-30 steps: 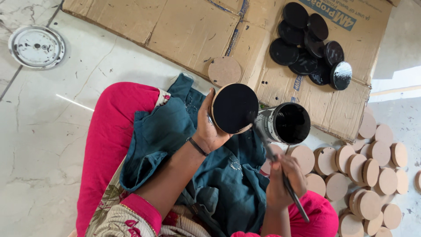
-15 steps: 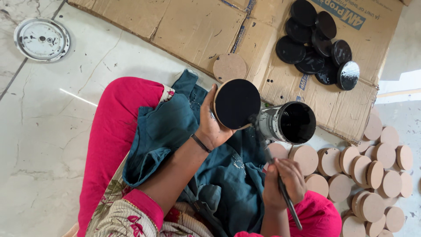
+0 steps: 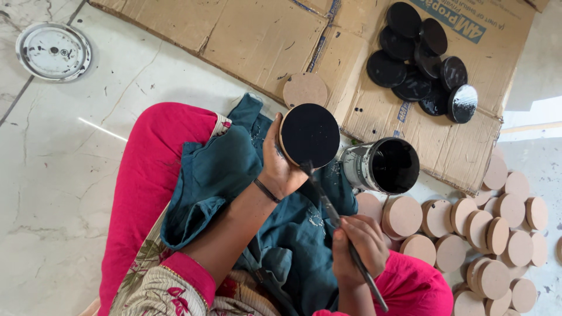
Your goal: The person sits on the floor and paints round wooden discs black using a brush and a can of black paint. They hold each disc in one hand, brush paint over its face, and place the finished disc on a cardboard sheet with other painted discs, repeating the cycle with unpainted discs from a pile.
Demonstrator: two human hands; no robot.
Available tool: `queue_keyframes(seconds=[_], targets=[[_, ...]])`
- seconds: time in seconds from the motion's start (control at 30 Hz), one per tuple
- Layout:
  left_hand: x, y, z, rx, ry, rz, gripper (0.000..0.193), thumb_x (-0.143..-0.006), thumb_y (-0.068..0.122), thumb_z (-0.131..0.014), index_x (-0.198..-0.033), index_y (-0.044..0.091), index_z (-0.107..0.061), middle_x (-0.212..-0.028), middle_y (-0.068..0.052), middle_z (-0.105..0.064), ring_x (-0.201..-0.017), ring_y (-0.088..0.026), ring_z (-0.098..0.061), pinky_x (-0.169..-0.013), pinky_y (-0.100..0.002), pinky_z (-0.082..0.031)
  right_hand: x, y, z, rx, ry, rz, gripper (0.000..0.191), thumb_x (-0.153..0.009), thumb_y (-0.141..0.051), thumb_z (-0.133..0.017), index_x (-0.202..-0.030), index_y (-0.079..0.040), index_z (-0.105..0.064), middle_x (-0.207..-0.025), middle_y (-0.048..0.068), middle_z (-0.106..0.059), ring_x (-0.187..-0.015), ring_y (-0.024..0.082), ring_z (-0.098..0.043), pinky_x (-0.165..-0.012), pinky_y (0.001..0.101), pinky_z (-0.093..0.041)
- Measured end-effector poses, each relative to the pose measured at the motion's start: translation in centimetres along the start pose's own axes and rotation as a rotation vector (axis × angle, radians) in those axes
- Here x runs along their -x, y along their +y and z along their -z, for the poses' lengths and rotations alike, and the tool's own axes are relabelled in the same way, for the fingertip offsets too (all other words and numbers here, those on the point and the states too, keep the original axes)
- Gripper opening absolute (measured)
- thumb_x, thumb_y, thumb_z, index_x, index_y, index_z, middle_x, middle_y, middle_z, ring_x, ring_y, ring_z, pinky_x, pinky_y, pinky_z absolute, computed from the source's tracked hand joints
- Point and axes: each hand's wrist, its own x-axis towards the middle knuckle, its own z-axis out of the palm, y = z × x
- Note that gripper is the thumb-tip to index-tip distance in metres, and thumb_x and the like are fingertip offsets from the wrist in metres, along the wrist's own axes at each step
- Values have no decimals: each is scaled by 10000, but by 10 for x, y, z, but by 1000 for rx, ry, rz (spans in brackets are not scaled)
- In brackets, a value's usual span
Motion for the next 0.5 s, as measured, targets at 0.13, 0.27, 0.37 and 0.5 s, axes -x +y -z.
queue_keyframes(seconds=[0.13, 0.27, 0.37, 0.5], targets=[[3, 0, 2, 20, 26, 55, 614, -1026, 635, -419, -1341, 160, -647, -1297, -89, -682, -1184, -291, -663, -1024, -497, -517, 2, 3, 3, -32, -12, -31, 131, -899, -46, -707, -956, 64, -664, -918, 189, -717, -875, 306, -714, -831, 370, -570], [3, 0, -2, 12, 39, 43, 600, -1017, 620, -426, -1349, 171, -646, -1308, -74, -688, -1202, -279, -661, -1025, -482, -522, -4, 17, 16, -24, 109, -89, 124, -944, -38, -703, -977, 73, -659, -932, 190, -696, -855, 275, -683, -799, 352, -553], [3, 0, -5, -6, 48, 94, 592, -1009, 607, -434, -1351, 172, -644, -1306, -66, -694, -1208, -270, -661, -1022, -469, -527, -7, 24, 15, -286, 240, -143, 141, -982, -64, -699, -1001, 65, -643, -947, 189, -710, -831, 236, -675, -758, 323, -554], [4, -8, -4, -37, -8, 170, 562, -1037, 573, -450, -1376, 166, -639, -1322, -67, -689, -1224, -255, -654, -1041, -459, -522, -6, 27, 5, -249, 131, -59, 215, -974, -95, -712, -1043, 95, -642, -959, 216, -695, -898, 283, -678, -842, 346, -560]])
